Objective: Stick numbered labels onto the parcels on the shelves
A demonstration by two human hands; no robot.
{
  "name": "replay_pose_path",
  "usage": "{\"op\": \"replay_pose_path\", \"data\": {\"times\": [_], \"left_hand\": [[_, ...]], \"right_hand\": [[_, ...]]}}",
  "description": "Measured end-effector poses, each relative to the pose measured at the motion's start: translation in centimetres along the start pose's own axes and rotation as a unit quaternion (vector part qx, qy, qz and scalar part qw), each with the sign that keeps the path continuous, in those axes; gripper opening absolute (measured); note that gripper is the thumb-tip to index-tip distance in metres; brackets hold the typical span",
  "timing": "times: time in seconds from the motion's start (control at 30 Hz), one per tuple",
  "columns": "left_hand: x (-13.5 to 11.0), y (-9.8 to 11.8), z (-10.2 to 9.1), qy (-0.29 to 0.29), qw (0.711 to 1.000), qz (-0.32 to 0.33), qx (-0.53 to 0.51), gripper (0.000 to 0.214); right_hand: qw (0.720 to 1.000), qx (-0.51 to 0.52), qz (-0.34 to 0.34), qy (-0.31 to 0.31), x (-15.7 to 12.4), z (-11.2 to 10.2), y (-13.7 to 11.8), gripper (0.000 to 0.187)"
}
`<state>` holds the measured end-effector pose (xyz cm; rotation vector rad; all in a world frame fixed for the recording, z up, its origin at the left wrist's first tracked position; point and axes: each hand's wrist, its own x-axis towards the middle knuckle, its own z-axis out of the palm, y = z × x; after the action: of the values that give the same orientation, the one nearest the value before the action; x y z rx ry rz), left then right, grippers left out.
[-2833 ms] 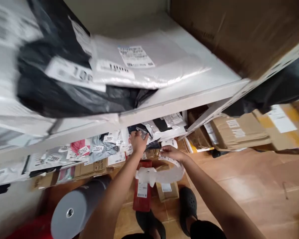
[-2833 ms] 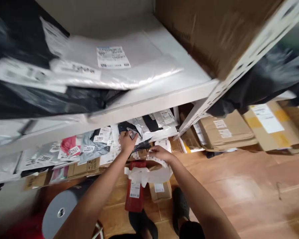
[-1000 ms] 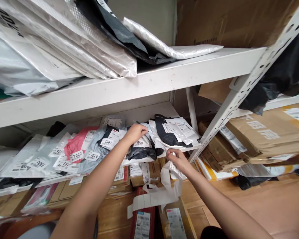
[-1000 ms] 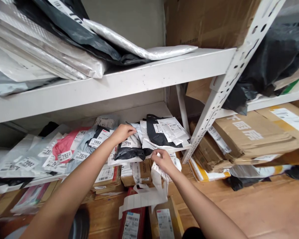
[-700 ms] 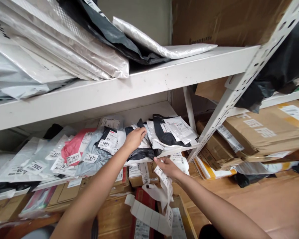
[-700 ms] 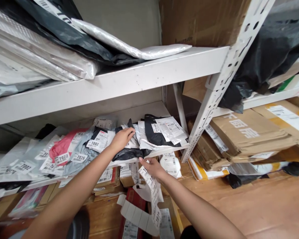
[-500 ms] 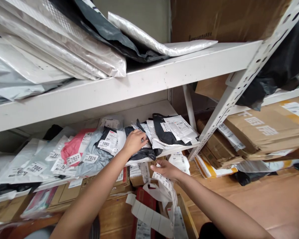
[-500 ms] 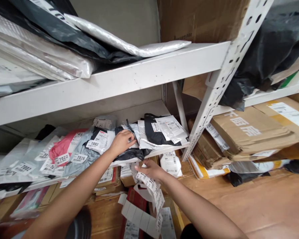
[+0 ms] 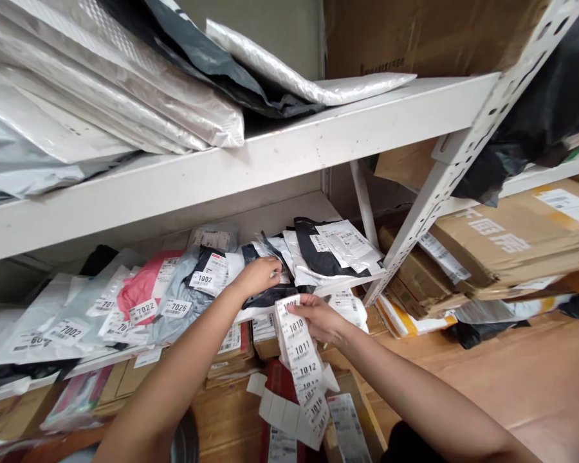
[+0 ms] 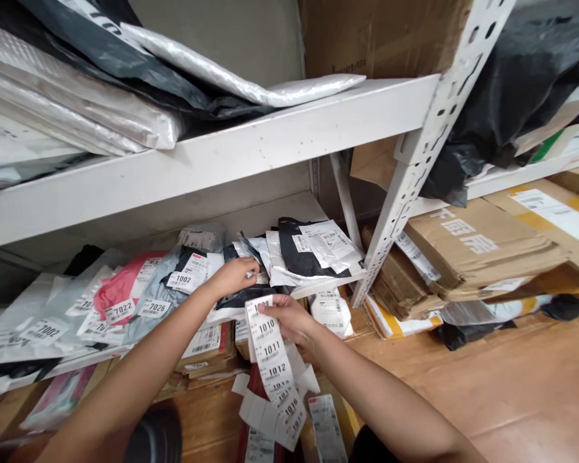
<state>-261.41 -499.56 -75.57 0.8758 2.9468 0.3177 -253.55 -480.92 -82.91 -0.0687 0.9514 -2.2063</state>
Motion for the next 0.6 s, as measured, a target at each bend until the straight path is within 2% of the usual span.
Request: {"op": "replay_pose_path", "data": {"times": [0.07,0.2,0.33,0.47,0.6], "left_hand": [[-0.1,-0.8,-0.5,-0.017,1.000,0.014,-0.017,0.013],[0.4,-2.1,-1.2,-0.043,0.998,0.031,-0.045,0.029],[0.7,-2.6,-0.8,-0.040,0.998,0.026,-0.050,0.020],[0.1,-3.1,-0.5,-0.046,0.996,0.009,-0.077,0.010],[-0.3,-3.7,-0.9,-0.047,0.992,0.004,-0.116,0.022]], "right_hand": [[0.999,0.019,-0.024,0.029,1.6,0.4,0.9,0.037],[0.998,0.001,-0.021,0.062,3.5,1.1,2.2,0.043],[0.994,-0.004,-0.074,0.085,4.0,2.0,2.2,0.046],[0.970,-0.077,-0.139,0.182,5.3,2.7,2.1,0.048],[0.939,-0.123,-0.155,0.283,7.0,3.0,2.3,0.043]]}}
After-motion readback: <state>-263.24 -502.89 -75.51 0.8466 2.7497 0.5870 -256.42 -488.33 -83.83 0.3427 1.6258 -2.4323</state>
